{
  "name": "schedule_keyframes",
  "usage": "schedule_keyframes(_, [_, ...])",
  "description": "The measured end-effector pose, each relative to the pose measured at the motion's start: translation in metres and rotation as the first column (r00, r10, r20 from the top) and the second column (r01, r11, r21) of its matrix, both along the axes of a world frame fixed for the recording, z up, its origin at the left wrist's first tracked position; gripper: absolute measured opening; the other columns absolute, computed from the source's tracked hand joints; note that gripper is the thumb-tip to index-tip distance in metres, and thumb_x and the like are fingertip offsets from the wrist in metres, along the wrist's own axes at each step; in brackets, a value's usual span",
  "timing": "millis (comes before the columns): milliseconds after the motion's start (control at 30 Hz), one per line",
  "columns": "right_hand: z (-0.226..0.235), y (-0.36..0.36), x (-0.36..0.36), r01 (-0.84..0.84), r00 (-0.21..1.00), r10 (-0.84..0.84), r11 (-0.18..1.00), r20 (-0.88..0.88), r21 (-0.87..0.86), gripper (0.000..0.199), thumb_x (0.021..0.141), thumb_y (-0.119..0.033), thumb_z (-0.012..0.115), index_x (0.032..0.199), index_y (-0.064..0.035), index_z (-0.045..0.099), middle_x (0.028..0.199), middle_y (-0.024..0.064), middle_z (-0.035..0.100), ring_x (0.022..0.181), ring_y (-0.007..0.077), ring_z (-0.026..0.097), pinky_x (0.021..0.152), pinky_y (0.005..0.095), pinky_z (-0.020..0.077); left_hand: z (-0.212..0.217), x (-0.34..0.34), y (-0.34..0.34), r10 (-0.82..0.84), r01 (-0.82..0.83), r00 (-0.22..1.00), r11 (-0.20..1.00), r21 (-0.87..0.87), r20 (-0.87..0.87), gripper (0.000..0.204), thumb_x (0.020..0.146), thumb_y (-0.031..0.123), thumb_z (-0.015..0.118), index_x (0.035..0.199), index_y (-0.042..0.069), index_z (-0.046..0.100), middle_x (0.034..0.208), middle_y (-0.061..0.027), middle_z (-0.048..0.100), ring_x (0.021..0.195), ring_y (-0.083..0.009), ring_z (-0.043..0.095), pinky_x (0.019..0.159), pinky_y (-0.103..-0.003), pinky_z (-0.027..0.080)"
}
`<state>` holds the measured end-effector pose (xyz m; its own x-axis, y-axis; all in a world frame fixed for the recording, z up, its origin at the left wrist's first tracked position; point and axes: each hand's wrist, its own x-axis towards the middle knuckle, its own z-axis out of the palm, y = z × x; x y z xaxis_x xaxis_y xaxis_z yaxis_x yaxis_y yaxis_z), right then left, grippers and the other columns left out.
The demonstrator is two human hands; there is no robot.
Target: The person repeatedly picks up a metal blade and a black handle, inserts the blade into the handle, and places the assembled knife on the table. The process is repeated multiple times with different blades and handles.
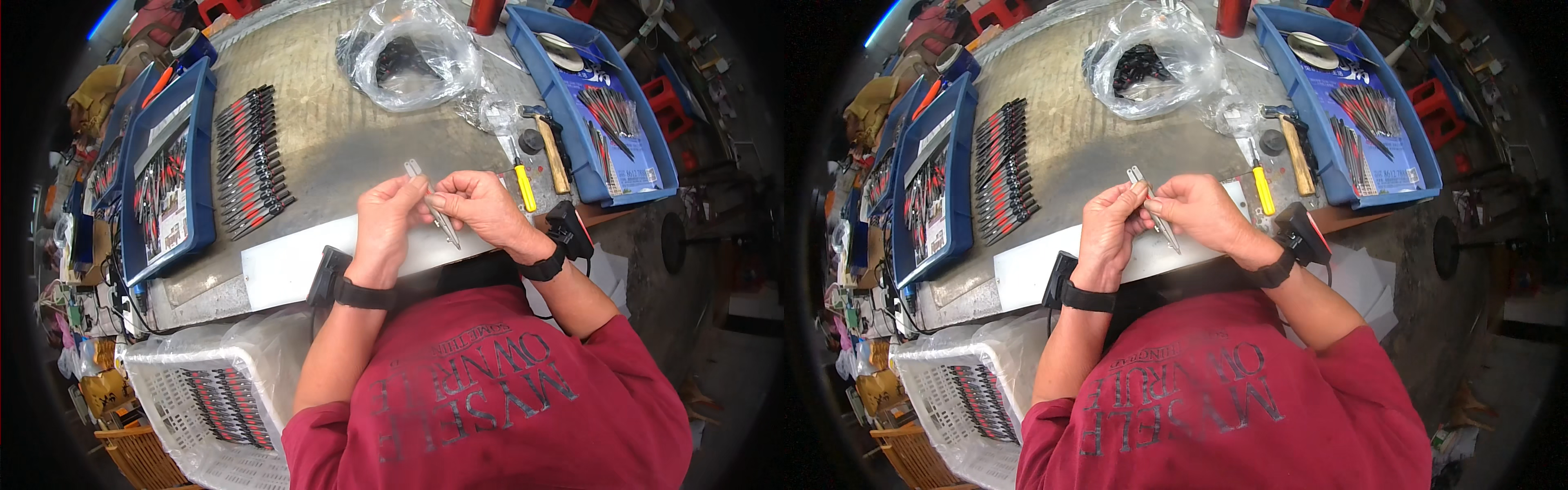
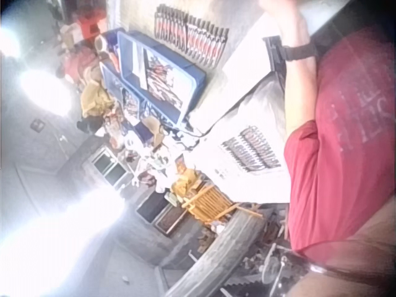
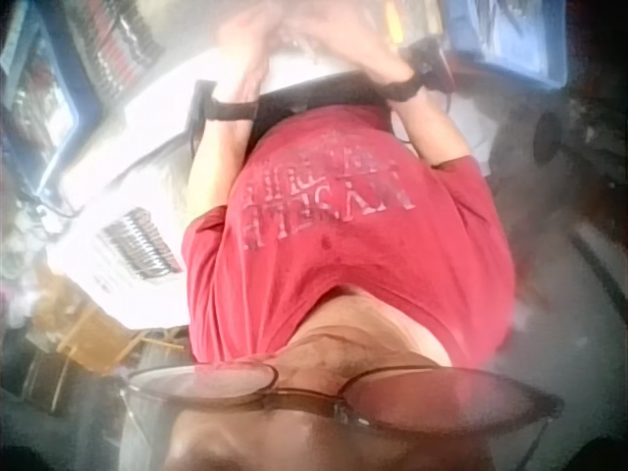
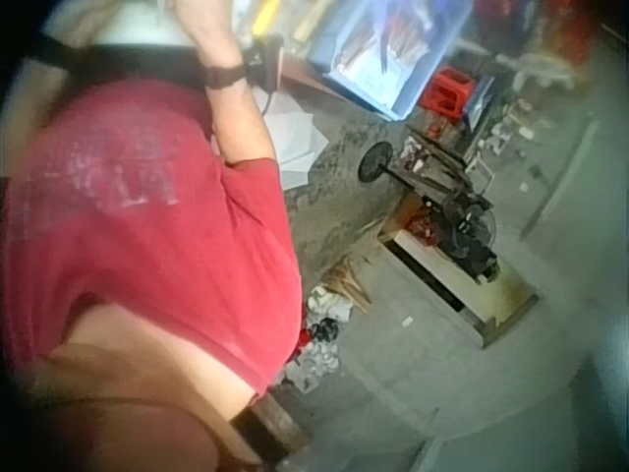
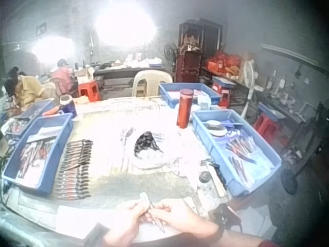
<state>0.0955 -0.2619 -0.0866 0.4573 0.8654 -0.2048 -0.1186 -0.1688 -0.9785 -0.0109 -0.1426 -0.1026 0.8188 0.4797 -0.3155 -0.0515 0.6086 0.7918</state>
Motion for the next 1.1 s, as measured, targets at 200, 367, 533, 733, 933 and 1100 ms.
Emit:
schedule_keyframes(200, [0.001,0.001,0.0,0.008,1.0,-0.008,1.0,0.006,-0.003,0.022,0.088,-0.02,0.065,0.086,0.0021,0.063,0.072,0.0003,0.062,0.059,0.0037,0.053,0.05,0.0193,0.0417,-0.003,-0.002,0.002,-0.019,0.022,0.999,0.998,-0.065,0.041,0.012,0.087,0.014,0.064,0.088,0.002,0.063,0.075,-0.0022,0.062,0.061,-0.0089,0.056,0.057,-0.023,0.049])
schedule_keyframes(367, [0.001,0.001,-0.001,0.007,1.0,-0.007,1.0,0.008,0.008,0.022,0.088,-0.02,0.065,0.087,0.0021,0.063,0.071,0.0,0.062,0.059,0.0037,0.052,0.05,0.0193,0.0416,-0.005,-0.001,0.003,-0.026,0.032,0.997,0.995,-0.092,0.068,0.011,0.089,0.011,0.062,0.091,0.001,0.063,0.075,-0.0023,0.062,0.059,-0.0078,0.057,0.055,-0.021,0.052])
schedule_keyframes(533, [0.002,0.001,-0.001,0.004,1.0,-0.005,0.999,0.013,0.048,0.023,0.089,-0.022,0.063,0.088,0.0014,0.063,0.07,-0.0004,0.061,0.059,0.0038,0.052,0.051,0.0196,0.0419,-0.002,-0.002,0.003,-0.021,0.026,0.997,0.997,-0.076,0.073,0.011,0.089,0.012,0.062,0.091,0.001,0.063,0.075,-0.0025,0.062,0.059,-0.0079,0.057,0.055,-0.022,0.052])
schedule_keyframes(733, [-0.003,0.003,-0.001,0.047,0.999,-0.046,0.996,-0.006,0.082,0.025,0.091,-0.024,0.06,0.087,0.0004,0.063,0.07,-0.0002,0.061,0.059,0.0046,0.052,0.053,0.0204,0.0429,0.009,-0.003,0.007,0.111,-0.125,0.991,0.97,0.207,0.078,0.012,0.088,0.012,0.063,0.09,0.0,0.064,0.073,-0.0029,0.062,0.058,-0.0074,0.056,0.054,-0.02,0.049])
schedule_keyframes(933, [-0.004,0.0,0.002,0.035,0.999,-0.034,0.998,-0.009,0.056,0.026,0.091,-0.024,0.059,0.086,0.0005,0.063,0.071,0.001,0.061,0.059,0.0054,0.053,0.053,0.0203,0.0435,0.015,-0.005,0.012,0.193,-0.22,0.974,0.937,0.272,0.122,0.012,0.088,0.011,0.063,0.089,-0.001,0.065,0.072,-0.0034,0.062,0.058,-0.0074,0.054,0.054,-0.02,0.047])
schedule_keyframes(1100, [-0.004,-0.001,0.001,0.018,1.0,-0.018,0.999,0.021,0.031,0.025,0.094,-0.026,0.057,0.089,-0.0012,0.062,0.072,0.0008,0.06,0.057,0.0047,0.051,0.055,0.0192,0.0426,0.017,-0.008,0.015,0.195,-0.225,0.973,0.924,0.308,0.126,0.015,0.088,0.012,0.063,0.09,-0.003,0.066,0.074,-0.0013,0.062,0.062,-0.0063,0.053,0.057,-0.021,0.045])
